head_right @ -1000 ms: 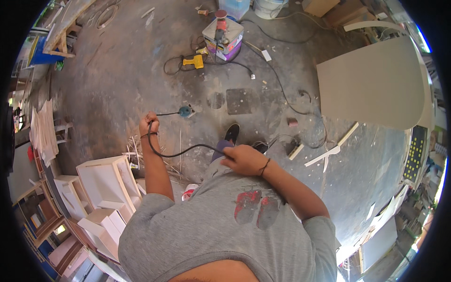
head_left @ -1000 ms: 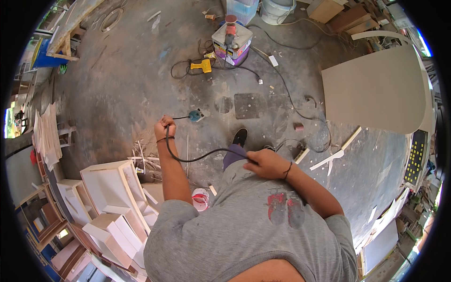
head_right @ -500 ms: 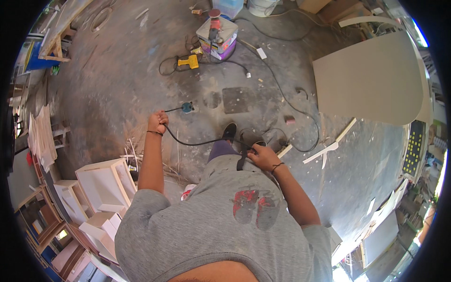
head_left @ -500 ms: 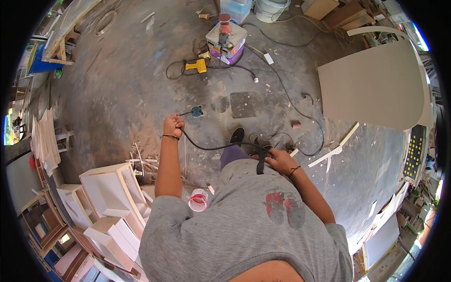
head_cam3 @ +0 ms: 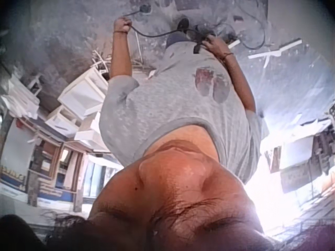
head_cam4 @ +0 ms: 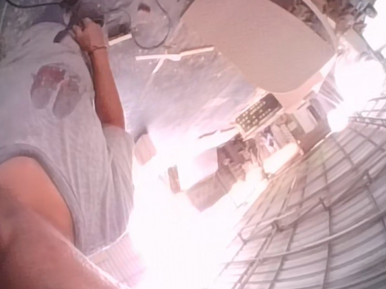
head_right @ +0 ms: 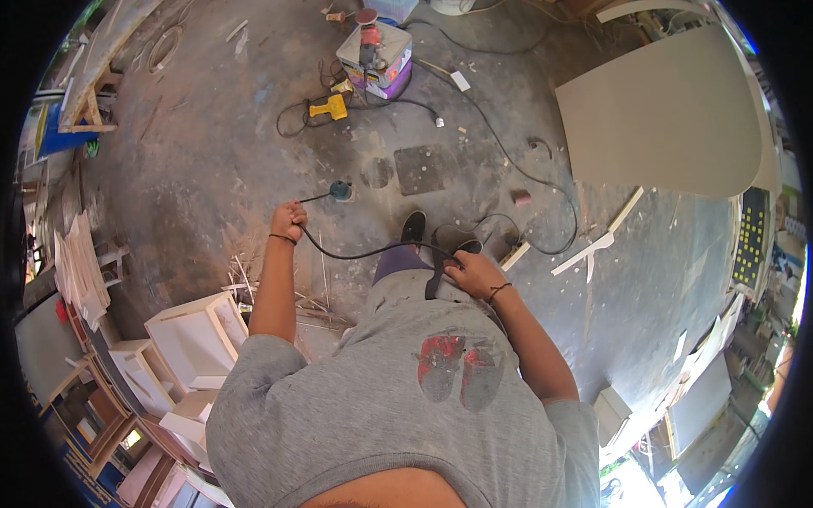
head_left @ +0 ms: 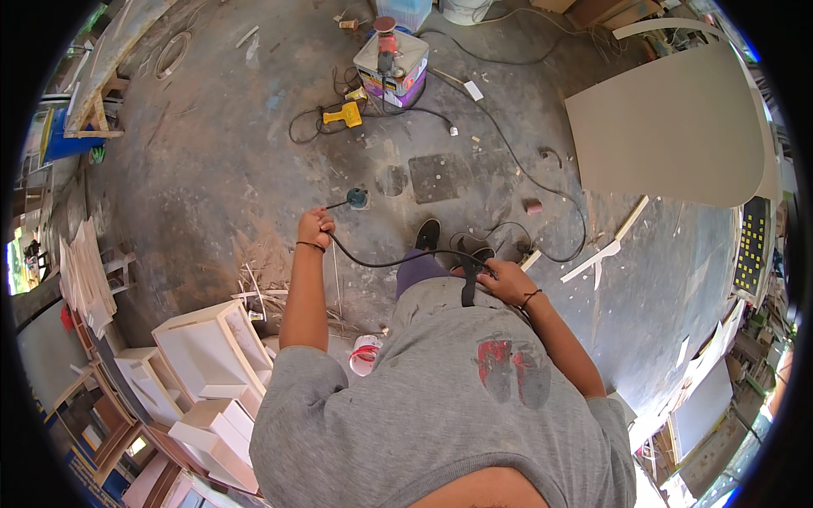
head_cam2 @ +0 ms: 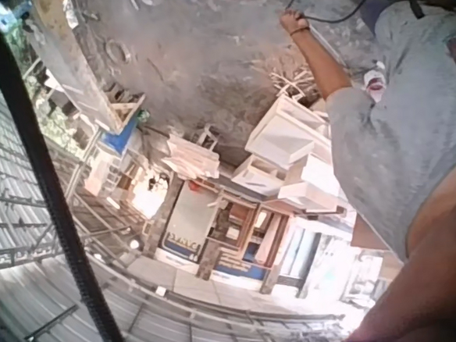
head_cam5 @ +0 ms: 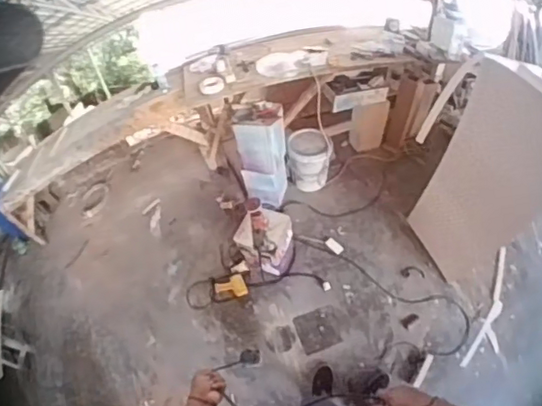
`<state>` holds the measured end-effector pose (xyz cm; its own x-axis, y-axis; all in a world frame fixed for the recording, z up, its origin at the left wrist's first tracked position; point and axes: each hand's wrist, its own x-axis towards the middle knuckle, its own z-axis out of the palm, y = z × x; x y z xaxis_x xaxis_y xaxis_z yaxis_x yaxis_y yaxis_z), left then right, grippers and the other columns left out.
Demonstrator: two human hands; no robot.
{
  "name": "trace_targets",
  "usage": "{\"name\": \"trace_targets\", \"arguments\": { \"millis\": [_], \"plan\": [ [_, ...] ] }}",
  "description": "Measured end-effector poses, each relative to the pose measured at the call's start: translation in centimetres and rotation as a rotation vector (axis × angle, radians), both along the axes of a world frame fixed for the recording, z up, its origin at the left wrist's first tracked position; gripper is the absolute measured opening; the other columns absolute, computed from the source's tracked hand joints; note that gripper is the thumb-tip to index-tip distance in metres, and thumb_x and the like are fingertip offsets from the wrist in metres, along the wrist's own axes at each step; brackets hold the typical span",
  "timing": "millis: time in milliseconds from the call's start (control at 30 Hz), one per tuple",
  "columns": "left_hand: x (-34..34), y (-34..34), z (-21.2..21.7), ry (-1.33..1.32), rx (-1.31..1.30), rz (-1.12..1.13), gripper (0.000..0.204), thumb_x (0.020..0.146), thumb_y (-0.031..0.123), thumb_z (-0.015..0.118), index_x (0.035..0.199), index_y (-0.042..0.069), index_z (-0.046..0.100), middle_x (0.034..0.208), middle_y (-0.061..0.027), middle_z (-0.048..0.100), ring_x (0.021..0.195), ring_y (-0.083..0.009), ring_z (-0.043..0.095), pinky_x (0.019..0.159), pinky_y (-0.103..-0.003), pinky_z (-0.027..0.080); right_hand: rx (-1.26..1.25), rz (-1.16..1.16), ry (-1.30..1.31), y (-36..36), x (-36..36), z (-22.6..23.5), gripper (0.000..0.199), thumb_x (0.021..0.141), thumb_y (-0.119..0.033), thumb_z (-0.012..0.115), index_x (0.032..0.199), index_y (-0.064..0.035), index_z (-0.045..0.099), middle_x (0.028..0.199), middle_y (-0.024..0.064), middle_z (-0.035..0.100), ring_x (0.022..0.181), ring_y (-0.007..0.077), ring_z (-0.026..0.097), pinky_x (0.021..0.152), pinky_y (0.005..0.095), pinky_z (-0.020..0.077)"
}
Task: The person handles large laminate sheets and then uses a hand-held power router and a metal file to trim and smooth the edges of a wooden cabinet unit.
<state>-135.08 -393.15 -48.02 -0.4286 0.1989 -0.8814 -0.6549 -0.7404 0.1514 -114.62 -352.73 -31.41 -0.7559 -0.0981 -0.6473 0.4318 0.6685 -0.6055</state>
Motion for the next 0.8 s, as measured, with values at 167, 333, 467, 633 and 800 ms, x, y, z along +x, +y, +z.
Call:
{"name": "trace_targets", "arguments": {
  "millis": [167, 333, 467, 633, 800],
  "plan": [
    [0.4, 0.2, -0.7, -0.012, 0.011, -0.014, 0.003, 0.090, 0.009, 0.047, 0.088, 0.006, 0.048, 0.057, 0.0039, 0.037, 0.043, -0.0084, 0.034, 0.037, -0.022, 0.029, 0.002, -0.018, -0.013, 0.1, 0.6, 0.0, 0.032, 0.083, -0.031, 0.061, 0.096, -0.0018, 0.062, 0.089, 0.0218, 0.065, 0.087, 0.0383, 0.062, 0.074, 0.0437, 0.0471],
    [1.4, 1.9, -0.4, -0.068, -0.112, -0.043, 0.005, 0.090, 0.009, 0.045, 0.087, 0.006, 0.047, 0.056, 0.0036, 0.037, 0.042, -0.0084, 0.033, 0.037, -0.022, 0.029, 0.021, -0.034, -0.034, 0.2, 1.0, -0.4, 0.033, 0.083, -0.032, 0.061, 0.096, -0.0016, 0.062, 0.088, 0.0219, 0.064, 0.087, 0.0394, 0.061, 0.074, 0.0439, 0.0469],
    [2.3, 1.9, -1.2, -0.075, -0.088, -0.034, 0.004, 0.090, 0.008, 0.044, 0.087, 0.006, 0.046, 0.056, 0.0033, 0.037, 0.042, -0.0084, 0.033, 0.036, -0.022, 0.028, 0.021, -0.041, -0.023, 0.3, 1.6, -0.8, 0.035, 0.083, -0.033, 0.061, 0.096, -0.0012, 0.062, 0.088, 0.0221, 0.064, 0.087, 0.0398, 0.061, 0.074, 0.0442, 0.0468],
    [2.9, 1.7, -2.1, -0.098, -0.050, -0.024, 0.004, 0.089, 0.008, 0.043, 0.087, 0.006, 0.046, 0.056, 0.0036, 0.036, 0.042, -0.0085, 0.033, 0.036, -0.022, 0.028, -0.016, -0.070, -0.031, 0.2, 1.9, -0.3, 0.038, 0.082, -0.033, 0.061, 0.105, -0.0022, 0.063, 0.094, 0.0228, 0.065, 0.091, 0.0394, 0.062, 0.078, 0.0428, 0.0477],
    [4.2, 2.5, -1.5, -0.082, -0.082, -0.072, 0.004, 0.089, 0.009, 0.044, 0.087, 0.008, 0.047, 0.056, 0.0045, 0.037, 0.042, -0.0084, 0.034, 0.037, -0.022, 0.029, 0.002, -0.069, -0.059, 0.2, 2.1, -0.6, 0.040, 0.083, -0.033, 0.060, 0.109, -0.0028, 0.063, 0.098, 0.0231, 0.065, 0.093, 0.0397, 0.061, 0.080, 0.0425, 0.0478]
  ]
}}
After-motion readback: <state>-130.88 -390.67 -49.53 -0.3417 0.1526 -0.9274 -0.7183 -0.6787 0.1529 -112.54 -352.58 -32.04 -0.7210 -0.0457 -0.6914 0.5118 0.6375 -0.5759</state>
